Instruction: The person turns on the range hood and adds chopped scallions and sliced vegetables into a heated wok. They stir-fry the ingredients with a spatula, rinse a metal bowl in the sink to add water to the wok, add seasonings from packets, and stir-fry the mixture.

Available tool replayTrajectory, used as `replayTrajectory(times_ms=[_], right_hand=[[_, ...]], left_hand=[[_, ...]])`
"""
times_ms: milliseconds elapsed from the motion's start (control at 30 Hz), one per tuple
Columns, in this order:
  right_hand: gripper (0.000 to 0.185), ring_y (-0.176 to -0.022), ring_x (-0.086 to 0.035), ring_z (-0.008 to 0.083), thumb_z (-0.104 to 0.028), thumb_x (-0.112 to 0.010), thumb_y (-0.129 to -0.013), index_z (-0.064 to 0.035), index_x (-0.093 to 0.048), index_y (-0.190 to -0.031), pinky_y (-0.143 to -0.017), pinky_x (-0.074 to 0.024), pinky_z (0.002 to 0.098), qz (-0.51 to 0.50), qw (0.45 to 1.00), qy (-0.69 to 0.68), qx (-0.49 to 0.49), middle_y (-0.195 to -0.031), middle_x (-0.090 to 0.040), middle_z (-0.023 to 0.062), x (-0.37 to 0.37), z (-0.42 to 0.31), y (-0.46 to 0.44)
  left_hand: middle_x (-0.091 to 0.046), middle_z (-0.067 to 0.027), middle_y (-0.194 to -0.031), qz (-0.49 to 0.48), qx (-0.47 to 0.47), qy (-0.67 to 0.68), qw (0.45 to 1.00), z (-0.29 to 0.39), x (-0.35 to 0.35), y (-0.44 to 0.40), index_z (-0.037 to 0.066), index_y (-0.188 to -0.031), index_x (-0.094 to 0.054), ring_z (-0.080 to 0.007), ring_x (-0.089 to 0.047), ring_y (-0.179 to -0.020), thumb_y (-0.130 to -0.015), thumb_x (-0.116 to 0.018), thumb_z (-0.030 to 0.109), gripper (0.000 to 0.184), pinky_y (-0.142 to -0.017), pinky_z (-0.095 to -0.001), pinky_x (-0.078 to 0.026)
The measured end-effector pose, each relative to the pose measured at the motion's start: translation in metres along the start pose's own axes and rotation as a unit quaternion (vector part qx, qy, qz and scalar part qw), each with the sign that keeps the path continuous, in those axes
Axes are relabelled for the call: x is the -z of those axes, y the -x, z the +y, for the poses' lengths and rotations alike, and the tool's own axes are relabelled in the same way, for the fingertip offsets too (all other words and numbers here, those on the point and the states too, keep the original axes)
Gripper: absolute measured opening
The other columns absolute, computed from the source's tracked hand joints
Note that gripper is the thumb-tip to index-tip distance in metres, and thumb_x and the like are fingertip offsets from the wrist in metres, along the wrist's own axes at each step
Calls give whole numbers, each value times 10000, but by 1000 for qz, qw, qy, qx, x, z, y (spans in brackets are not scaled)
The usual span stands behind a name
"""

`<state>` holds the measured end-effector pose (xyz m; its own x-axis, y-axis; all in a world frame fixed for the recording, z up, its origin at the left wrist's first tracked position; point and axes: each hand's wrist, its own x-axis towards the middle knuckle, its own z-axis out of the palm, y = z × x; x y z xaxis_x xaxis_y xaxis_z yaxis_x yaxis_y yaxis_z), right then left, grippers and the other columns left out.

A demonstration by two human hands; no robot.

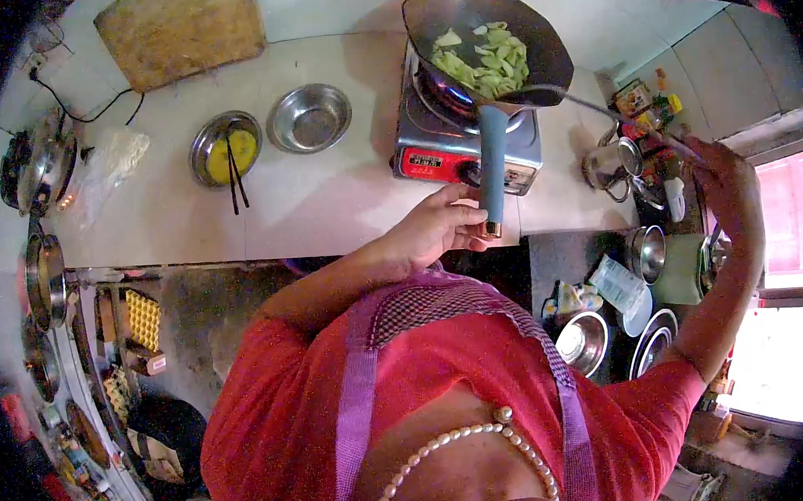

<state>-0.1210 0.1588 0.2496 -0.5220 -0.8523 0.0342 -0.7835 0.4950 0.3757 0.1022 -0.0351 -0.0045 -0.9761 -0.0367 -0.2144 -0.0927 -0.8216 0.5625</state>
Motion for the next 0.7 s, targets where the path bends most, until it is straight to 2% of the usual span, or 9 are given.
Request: replayTrajectory(times_ms=[100, 200, 400, 500, 533, 567, 600, 633, 700], right_hand=[[340, -781, -582, 302, -106, -547, -753, -148, -567, -1090, -658, -462, 369, 15, 993, -104, -52, -888, -596, 135, -18, -15, 2], [245, -723, -600, 316, -194, -526, -759, -180, -588, -996, -602, -483, 402, 85, 995, 39, -24, -809, -615, 122, -66, -29, -24], [246, -712, -588, 343, -255, -513, -786, -174, -578, -1008, -590, -473, 421, 179, 970, -159, -53, -835, -614, 145, -105, 2, -47], [306, -707, -607, 285, -235, -518, -810, -108, -543, -1088, -602, -477, 354, 109, 968, -201, -105, -868, -620, 135, -163, 18, -73], [314, -645, -581, 240, -232, -517, -818, -89, -539, -1097, -554, -457, 321, 48, 940, -316, -122, -819, -607, 110, -174, 13, -80], [322, -583, -555, 196, -228, -516, -826, -70, -534, -1106, -507, -437, 288, -8, 895, -420, -151, -770, -594, 86, -185, 8, -88], [317, -450, -498, 128, -236, -510, -836, -49, -537, -1091, -406, -394, 246, -102, 783, -585, -183, -666, -565, 42, -187, -5, -93], [304, -379, -331, 33, -250, -505, -849, -51, -538, -1076, -331, -258, 185, -62, 823, -545, -149, -587, -450, -32, -189, -24, -96], [310, -390, -350, 39, -233, -502, -849, -42, -526, -1092, -341, -267, 186, -92, 795, -583, -141, -604, -472, -27, -173, -38, -96]], left_hand=[[-584, -99, -907, 9, -2, -12, 1000, 0, -3, 2, 84, -1089, -443, -222, -594, -827, -804, -530, 98, 298, -685, -358, -502], [-587, -102, -906, 10, -6, -15, 1000, 2, -5, 3, 85, -1085, -441, -223, -596, -823, -803, -535, 105, 298, -681, -356, -501], [-589, -100, -917, 20, 5, -22, 1000, 2, -4, 2, 88, -1115, -427, -222, -594, -832, -803, -534, 105, 330, -682, -348, -498], [-588, -96, -923, 21, -5, -16, 1000, 2, -5, 2, 89, -1117, -429, -219, -593, -837, -805, -532, 106, 329, -686, -348, -497], [-587, -96, -924, 23, -8, -20, 999, 1, -6, 3, 90, -1116, -431, -218, -592, -839, -808, -529, 107, 324, -688, -346, -496], [-586, -95, -925, 26, -11, -25, 999, 0, -7, 5, 90, -1116, -433, -217, -592, -840, -810, -526, 109, 320, -689, -344, -495], [-585, -94, -925, 30, -14, -30, 999, 0, -8, 6, 90, -1115, -435, -215, -591, -842, -812, -523, 110, 316, -691, -342, -494], [-585, -94, -924, 28, -14, -31, 999, 0, -7, 6, 88, -1116, -436, -214, -590, -844, -814, -523, 113, 315, -692, -340, -493], [-584, -93, -921, 21, -12, -32, 999, -1, -4, 5, 83, -1118, -438, -212, -588, -847, -817, -522, 118, 314, -694, -336, -491]])
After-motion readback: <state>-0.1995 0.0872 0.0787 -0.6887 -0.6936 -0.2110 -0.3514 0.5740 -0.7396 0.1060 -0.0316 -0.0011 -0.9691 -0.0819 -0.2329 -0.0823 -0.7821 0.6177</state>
